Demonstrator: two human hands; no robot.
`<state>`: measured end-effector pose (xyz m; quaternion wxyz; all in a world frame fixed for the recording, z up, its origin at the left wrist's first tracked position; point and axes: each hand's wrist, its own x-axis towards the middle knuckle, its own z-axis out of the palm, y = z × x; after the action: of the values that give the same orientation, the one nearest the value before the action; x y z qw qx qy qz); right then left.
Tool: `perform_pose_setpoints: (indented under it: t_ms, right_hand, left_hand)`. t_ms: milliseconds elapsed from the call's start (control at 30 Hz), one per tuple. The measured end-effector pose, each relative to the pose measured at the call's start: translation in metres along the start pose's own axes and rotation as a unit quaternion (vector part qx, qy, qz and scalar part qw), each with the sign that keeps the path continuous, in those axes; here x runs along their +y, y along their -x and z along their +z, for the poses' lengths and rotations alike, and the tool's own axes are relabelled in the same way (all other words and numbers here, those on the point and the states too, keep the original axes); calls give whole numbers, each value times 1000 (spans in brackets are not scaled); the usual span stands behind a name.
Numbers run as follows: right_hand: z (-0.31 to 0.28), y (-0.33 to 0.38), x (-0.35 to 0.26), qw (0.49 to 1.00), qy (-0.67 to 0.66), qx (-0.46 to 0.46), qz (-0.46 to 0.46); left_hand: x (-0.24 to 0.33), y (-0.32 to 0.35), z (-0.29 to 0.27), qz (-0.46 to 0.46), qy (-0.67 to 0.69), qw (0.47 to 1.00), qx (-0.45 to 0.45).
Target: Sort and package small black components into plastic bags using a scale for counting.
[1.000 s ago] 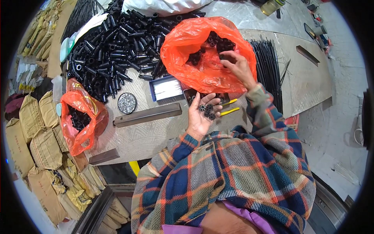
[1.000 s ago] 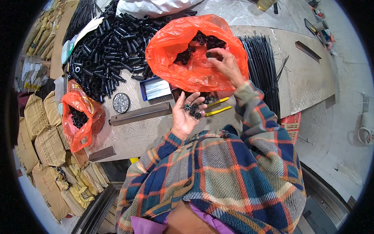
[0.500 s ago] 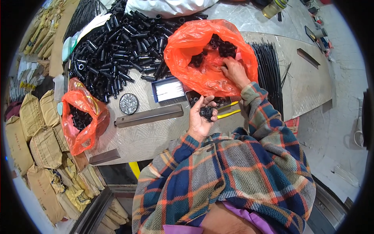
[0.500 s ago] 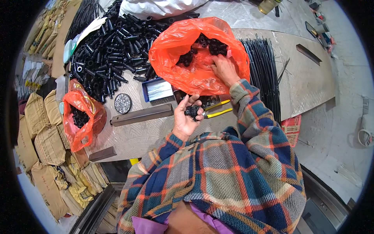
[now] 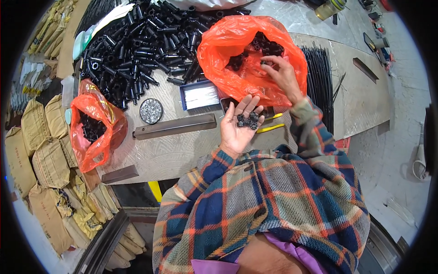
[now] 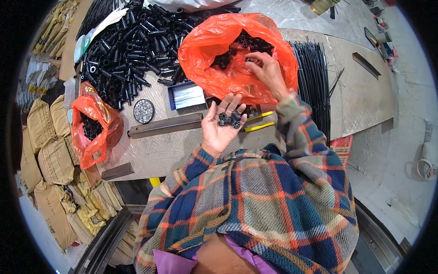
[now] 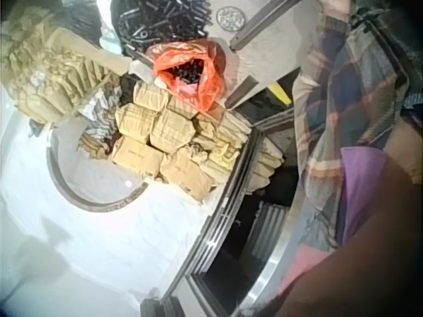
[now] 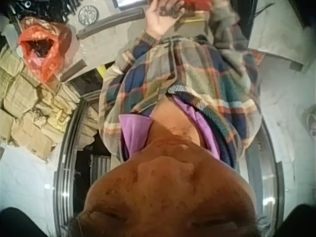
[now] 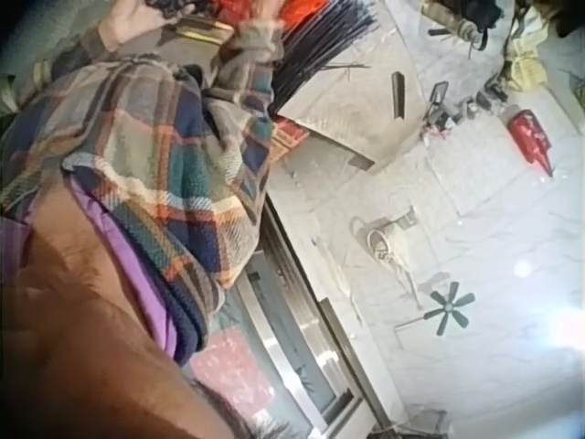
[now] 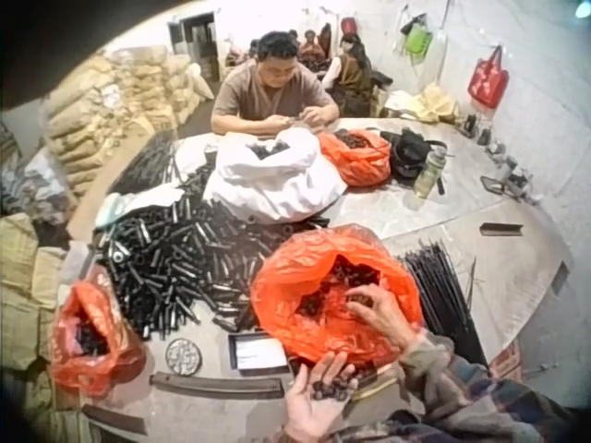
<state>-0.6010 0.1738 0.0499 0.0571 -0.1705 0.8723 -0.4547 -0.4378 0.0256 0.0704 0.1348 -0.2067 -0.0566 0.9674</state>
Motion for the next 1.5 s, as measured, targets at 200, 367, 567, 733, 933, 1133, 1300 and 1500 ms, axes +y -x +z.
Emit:
perform_pose_setpoints:
  t_ms: [200,367,567,733,933,1133,1300,1500]
  right_hand:
    - [-20,49,-106,962,-71,-257,-62]
    - [11,-3,-33,994,13,-87,-64]
    - [62,-34,-6,964,260,-48,-29]
    - [59,-35,16,963,260,-41,-56]
    - [52,-26,-7,918,361,-128,-100]
    - [43,-24,-4,958,264,-67,-90]
    - [1,-5,-32,989,-113,-97,-18]
    - [-25,34,-102,898,-245,-352,95]
  left_hand:
    - [-4,-8,-1,10,-38,997,69]
    - [-2,-6,-20,-23,-50,995,89]
    - [-5,-1,-19,-57,-35,996,54]
    - [-3,-2,-17,-36,-43,996,74]
    - [-1,-4,-17,-31,-53,994,89]
    - [3,-2,-19,-21,-64,996,65]
    - [1,-3,-11,-16,-61,998,30]
    - [1,-6,-8,-1,-33,998,49]
